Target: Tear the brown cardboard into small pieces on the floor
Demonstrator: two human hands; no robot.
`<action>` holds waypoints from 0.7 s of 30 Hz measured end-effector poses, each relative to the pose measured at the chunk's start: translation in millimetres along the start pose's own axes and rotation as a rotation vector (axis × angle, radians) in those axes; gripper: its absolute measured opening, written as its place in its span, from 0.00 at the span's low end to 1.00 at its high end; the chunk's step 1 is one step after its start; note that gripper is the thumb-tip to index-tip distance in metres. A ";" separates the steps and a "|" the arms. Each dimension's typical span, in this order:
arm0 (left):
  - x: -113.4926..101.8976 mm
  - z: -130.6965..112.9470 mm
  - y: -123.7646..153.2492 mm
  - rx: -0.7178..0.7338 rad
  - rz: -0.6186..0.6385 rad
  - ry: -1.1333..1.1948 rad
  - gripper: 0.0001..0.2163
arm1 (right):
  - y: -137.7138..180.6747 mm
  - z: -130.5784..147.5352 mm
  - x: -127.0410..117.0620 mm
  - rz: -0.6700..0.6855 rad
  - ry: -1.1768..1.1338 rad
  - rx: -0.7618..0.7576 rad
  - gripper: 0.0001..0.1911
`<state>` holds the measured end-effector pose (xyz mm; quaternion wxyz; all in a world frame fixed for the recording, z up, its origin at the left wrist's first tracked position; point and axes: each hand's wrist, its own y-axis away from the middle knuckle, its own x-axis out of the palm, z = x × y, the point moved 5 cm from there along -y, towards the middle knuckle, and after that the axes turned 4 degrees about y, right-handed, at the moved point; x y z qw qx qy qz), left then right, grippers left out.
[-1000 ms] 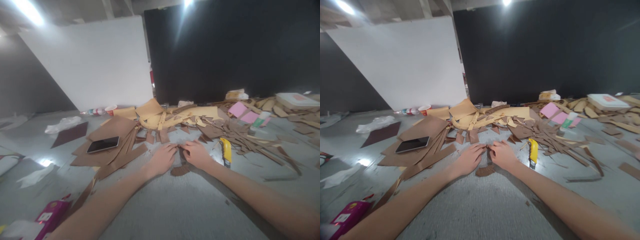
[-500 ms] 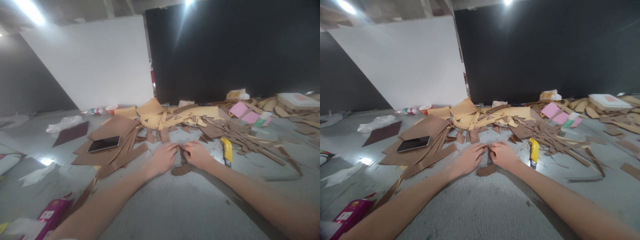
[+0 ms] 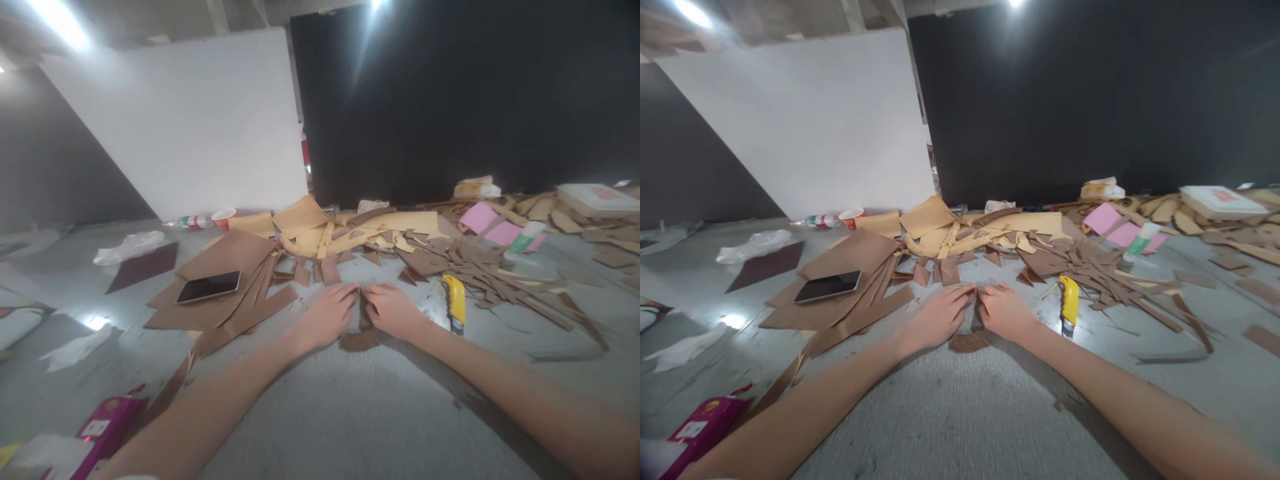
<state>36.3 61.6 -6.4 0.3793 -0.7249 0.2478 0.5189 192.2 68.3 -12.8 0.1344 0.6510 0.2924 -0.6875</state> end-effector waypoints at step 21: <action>-6.6 -4.3 -1.5 0.008 0.072 0.010 0.19 | 1.1 3.2 -2.7 0.007 0.102 -0.053 0.12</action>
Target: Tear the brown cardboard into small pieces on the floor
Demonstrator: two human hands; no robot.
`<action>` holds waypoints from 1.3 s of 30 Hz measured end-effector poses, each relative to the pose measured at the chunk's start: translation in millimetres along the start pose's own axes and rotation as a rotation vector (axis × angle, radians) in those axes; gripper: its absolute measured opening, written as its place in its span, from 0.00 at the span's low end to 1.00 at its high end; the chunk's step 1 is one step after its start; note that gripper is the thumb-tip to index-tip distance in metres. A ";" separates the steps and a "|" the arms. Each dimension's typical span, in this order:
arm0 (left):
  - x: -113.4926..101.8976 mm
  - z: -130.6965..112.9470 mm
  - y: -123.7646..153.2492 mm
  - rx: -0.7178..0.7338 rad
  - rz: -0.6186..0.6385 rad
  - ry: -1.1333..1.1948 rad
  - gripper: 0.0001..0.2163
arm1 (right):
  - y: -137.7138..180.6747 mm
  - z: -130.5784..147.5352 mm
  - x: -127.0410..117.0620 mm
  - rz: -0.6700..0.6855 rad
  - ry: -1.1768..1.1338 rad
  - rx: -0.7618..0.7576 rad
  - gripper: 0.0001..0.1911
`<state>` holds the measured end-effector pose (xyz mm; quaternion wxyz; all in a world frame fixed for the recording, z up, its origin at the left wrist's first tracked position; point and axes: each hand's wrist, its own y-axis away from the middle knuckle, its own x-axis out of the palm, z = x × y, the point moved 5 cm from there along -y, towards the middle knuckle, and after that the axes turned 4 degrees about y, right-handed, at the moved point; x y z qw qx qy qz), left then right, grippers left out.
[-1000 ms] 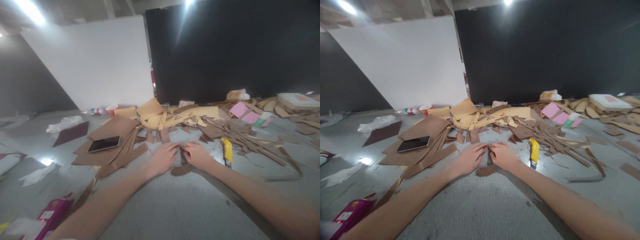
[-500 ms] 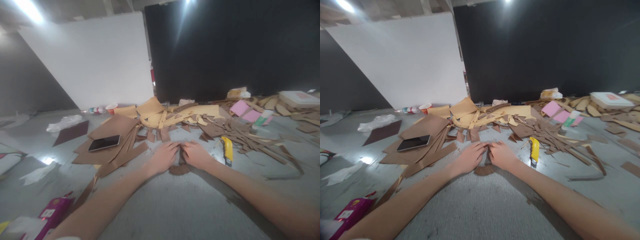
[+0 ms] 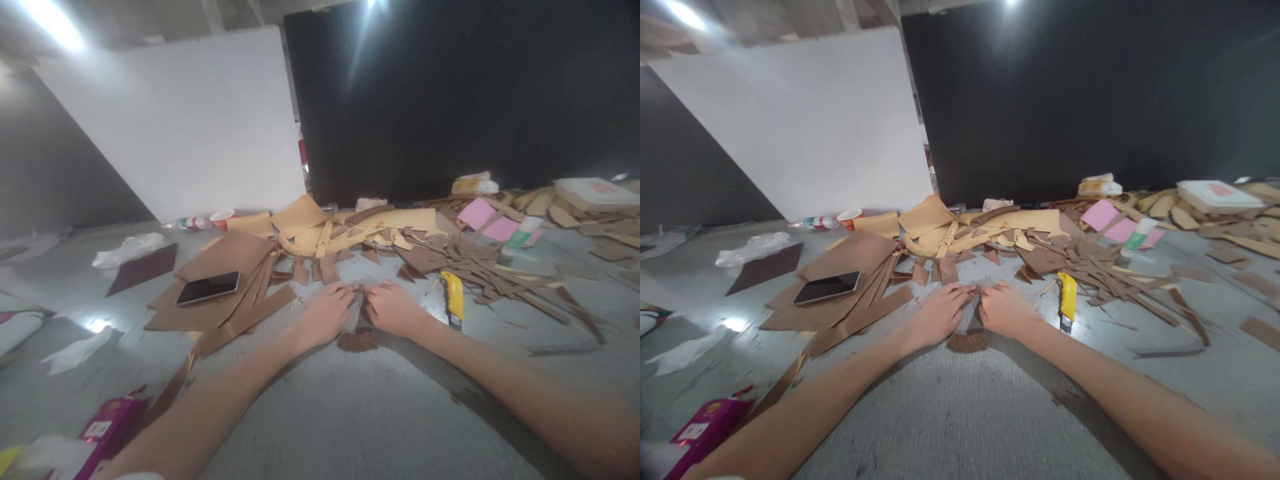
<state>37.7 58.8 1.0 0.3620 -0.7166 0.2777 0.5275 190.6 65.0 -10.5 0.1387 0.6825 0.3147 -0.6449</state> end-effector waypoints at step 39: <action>9.0 13.6 4.1 -0.026 -0.148 0.120 0.22 | 2.0 -13.3 7.6 -0.170 -0.200 0.016 0.11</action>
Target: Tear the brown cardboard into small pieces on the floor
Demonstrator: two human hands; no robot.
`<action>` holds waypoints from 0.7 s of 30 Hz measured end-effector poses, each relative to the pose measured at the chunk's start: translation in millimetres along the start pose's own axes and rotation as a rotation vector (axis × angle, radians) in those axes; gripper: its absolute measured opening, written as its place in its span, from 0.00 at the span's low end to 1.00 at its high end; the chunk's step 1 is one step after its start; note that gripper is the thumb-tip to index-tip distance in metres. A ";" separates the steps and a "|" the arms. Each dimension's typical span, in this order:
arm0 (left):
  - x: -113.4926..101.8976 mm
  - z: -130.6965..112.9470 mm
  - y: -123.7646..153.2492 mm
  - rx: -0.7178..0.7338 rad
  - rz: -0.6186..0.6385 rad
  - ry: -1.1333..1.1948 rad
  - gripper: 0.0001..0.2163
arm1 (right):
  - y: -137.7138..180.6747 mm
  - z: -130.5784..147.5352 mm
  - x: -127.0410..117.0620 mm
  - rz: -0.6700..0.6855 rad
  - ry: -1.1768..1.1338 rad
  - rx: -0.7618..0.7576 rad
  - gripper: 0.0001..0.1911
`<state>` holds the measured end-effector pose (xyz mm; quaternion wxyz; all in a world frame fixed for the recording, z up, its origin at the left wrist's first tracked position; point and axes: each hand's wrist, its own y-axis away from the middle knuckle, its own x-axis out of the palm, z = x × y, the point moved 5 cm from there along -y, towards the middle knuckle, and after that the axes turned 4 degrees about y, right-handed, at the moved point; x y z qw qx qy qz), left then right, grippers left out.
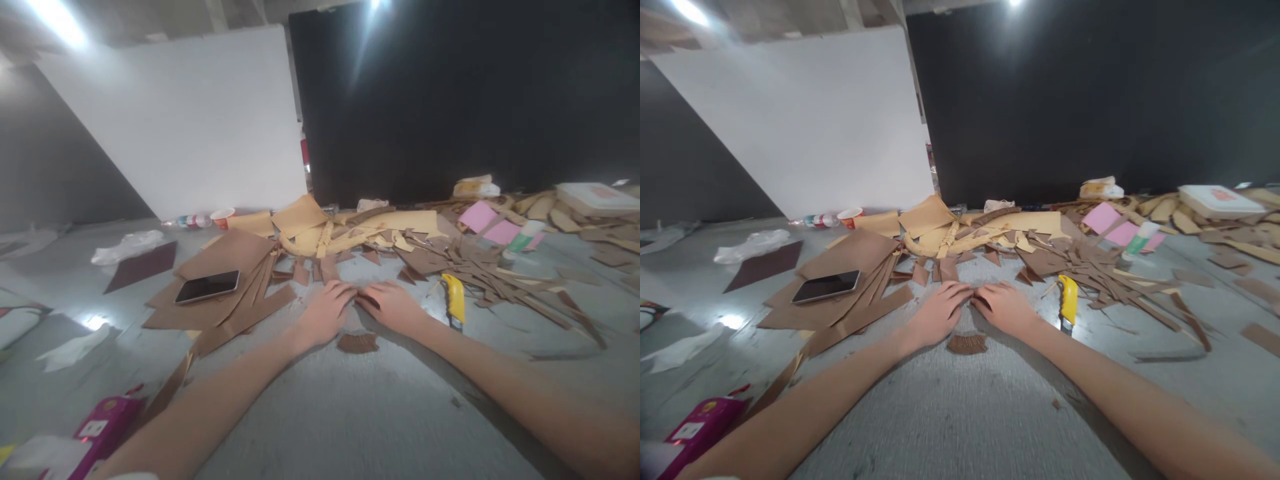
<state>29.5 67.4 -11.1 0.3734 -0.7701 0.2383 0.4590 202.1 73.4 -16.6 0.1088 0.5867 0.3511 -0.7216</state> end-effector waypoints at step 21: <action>-6.7 -6.6 -5.8 -0.049 0.094 0.042 0.25 | -5.9 -18.7 6.0 0.093 -0.179 0.303 0.10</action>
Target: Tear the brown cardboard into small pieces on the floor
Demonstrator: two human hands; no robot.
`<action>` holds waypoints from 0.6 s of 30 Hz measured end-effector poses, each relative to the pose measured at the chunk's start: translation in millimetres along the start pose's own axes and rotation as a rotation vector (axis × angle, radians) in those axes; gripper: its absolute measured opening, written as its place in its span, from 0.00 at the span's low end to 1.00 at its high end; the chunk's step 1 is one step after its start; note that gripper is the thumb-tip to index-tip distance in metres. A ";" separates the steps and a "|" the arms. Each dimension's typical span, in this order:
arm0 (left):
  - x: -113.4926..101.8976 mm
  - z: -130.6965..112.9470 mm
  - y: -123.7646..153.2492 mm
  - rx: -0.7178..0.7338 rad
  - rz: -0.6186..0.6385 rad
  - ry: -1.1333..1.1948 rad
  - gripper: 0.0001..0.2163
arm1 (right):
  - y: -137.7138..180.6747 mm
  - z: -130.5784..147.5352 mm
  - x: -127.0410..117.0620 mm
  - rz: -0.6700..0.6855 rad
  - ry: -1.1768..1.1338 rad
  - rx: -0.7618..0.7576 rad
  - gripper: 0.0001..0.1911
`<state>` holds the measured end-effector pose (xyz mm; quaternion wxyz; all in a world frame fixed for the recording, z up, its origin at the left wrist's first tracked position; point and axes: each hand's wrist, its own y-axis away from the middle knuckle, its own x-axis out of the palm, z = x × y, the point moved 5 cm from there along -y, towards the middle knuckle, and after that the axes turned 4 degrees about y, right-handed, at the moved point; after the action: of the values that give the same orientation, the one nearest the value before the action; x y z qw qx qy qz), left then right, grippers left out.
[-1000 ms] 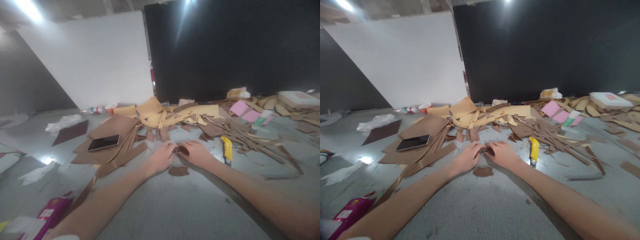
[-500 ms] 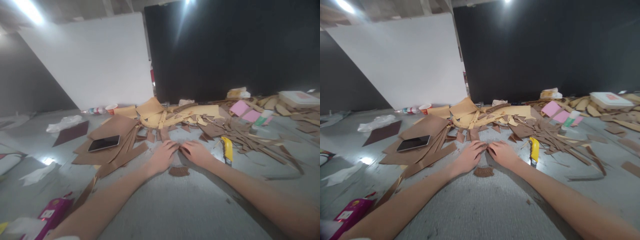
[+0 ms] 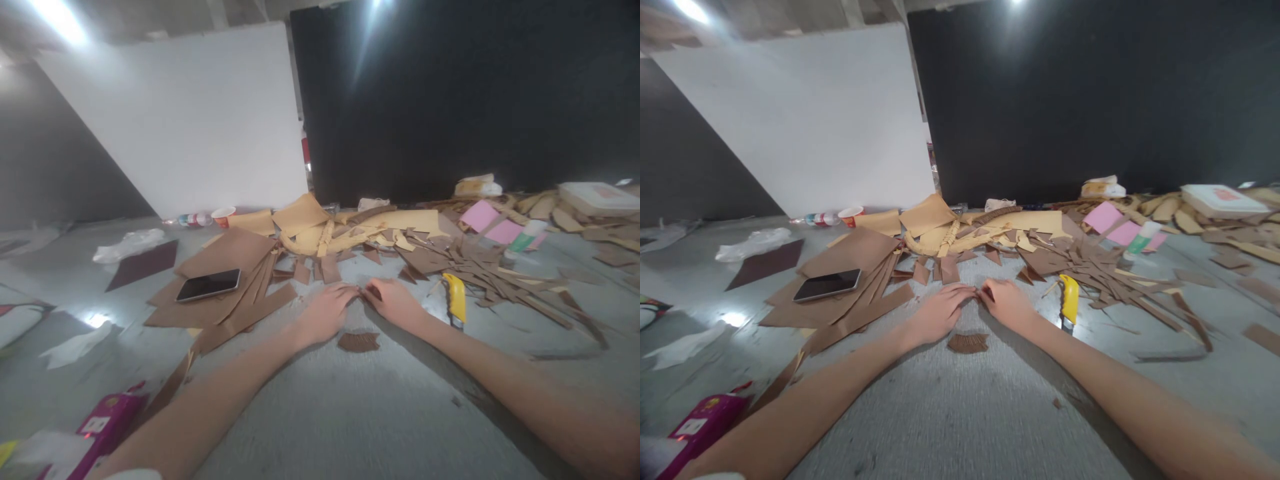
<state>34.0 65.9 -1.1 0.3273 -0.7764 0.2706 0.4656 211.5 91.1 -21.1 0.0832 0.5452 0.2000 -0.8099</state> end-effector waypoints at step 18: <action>8.0 0.7 4.2 0.142 0.044 -0.174 0.24 | -1.1 0.4 2.2 -0.013 0.129 0.110 0.12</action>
<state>34.0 62.8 -9.7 0.3933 -0.7017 0.2905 0.5182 209.9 92.1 -22.7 0.0347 0.5986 0.1636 -0.7834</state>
